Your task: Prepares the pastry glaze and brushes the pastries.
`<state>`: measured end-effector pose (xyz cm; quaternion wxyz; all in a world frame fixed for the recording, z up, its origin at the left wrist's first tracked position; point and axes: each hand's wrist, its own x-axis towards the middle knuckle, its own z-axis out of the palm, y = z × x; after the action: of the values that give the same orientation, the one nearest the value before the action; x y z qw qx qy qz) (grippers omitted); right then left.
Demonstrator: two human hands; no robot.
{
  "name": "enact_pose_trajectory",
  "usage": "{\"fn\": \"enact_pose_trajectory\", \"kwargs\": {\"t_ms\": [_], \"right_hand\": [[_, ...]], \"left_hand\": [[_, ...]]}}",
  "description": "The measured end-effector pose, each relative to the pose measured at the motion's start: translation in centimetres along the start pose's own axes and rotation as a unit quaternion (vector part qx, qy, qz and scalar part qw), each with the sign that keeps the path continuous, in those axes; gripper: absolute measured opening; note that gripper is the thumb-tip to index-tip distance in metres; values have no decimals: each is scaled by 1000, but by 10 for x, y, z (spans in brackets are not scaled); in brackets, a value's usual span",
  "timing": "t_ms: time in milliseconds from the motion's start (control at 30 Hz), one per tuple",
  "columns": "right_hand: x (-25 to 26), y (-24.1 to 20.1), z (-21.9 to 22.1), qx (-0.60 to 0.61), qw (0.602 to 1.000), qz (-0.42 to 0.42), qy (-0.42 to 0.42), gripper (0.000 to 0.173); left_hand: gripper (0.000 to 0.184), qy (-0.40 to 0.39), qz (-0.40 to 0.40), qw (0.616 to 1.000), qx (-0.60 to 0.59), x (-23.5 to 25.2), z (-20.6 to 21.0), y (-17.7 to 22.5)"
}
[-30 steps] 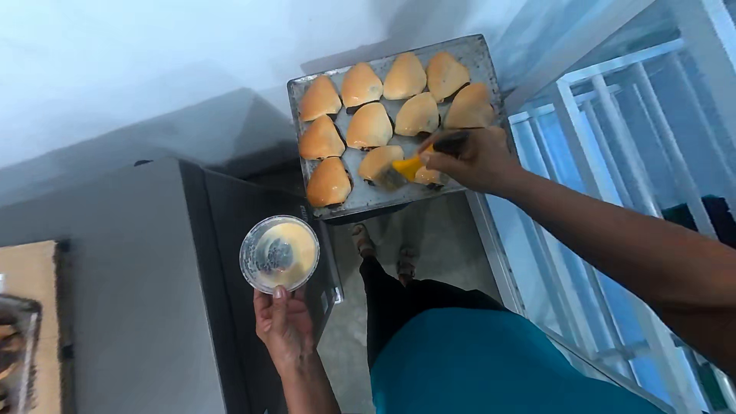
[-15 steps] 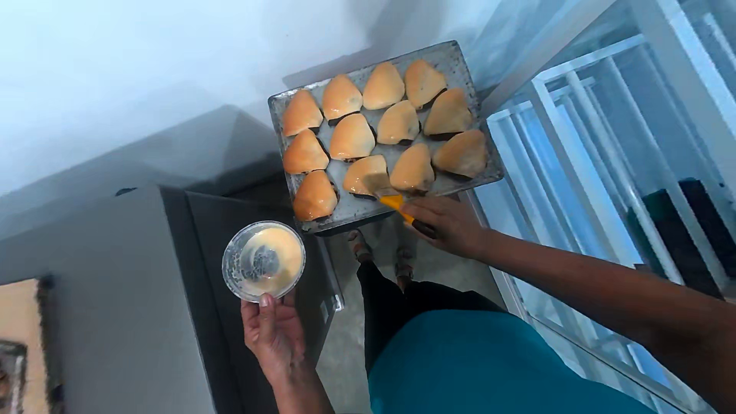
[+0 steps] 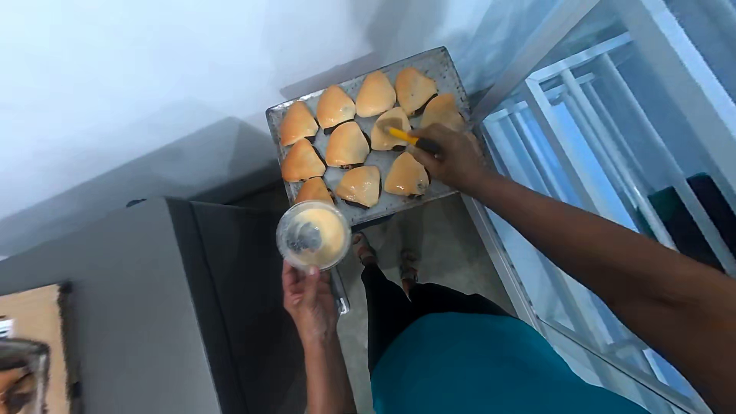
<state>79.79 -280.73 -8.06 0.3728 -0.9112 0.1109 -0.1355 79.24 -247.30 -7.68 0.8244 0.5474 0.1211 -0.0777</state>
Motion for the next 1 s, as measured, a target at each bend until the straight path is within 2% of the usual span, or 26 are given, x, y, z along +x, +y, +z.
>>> {"fn": "enact_pose_trajectory", "kwargs": {"t_ms": [100, 167, 200, 267, 367, 433, 467, 533, 600, 700, 733, 767, 800, 833, 867, 933, 1000], "right_hand": [[-8, -5, -14, 127, 986, 98, 44, 32], [-10, -16, -30, 221, 965, 102, 101, 23], [-13, -24, -38, 257, 956, 82, 112, 18], [-27, -43, -50, 288, 955, 5, 75, 14], [-44, -58, -39, 182, 970, -160, -1, 24], [-52, -59, -23, 114, 973, -200, 9, 27], [-57, -60, -16, 130, 976, -174, 17, 26], [-68, -62, -11, 264, 963, -37, 27, 23], [-73, -61, -11, 412, 898, 138, 64, 18], [-77, -50, -11, 574, 724, 362, 122, 19], [-79, -43, -12, 608, 671, 405, 128, 24], [-81, -36, -16, 626, 637, 429, 133, 27], [-81, -29, -23, 632, 625, 434, 144, 29], [-80, -20, -33, 624, 636, 423, 164, 30], [-77, -10, -43, 602, 663, 400, 195, 31], [-66, 15, -61, 504, 758, 314, 270, 27], [-54, 42, -69, 346, 864, 205, 302, 17]], "left_hand": [[51, -34, -16, 999, 4, 6, 13, -18], [54, -53, -24, 998, 11, 12, 25, -25], [55, -57, -28, 998, 12, 14, 31, -27], [55, -65, -43, 997, 6, 15, 43, -29], [55, -97, -51, 994, -11, 14, 61, -33], [56, -119, -49, 992, -11, 10, 74, -35], [56, -128, -47, 991, -2, 10, 79, -37], [59, -139, -55, 989, 17, 8, 83, -44], [61, -150, -67, 986, 35, 8, 85, -49], [62, -153, -85, 983, 48, 8, 93, -54], [61, -150, -93, 983, 49, 9, 95, -54], [60, -143, -100, 984, 45, 10, 96, -54], [58, -133, -106, 985, 38, 11, 95, -53], [55, -125, -110, 986, 30, 12, 94, -51], [53, -118, -113, 986, 22, 14, 91, -49], [49, -111, -105, 988, 15, 18, 84, -40], [47, -101, -87, 991, 11, 20, 76, -31]]}}
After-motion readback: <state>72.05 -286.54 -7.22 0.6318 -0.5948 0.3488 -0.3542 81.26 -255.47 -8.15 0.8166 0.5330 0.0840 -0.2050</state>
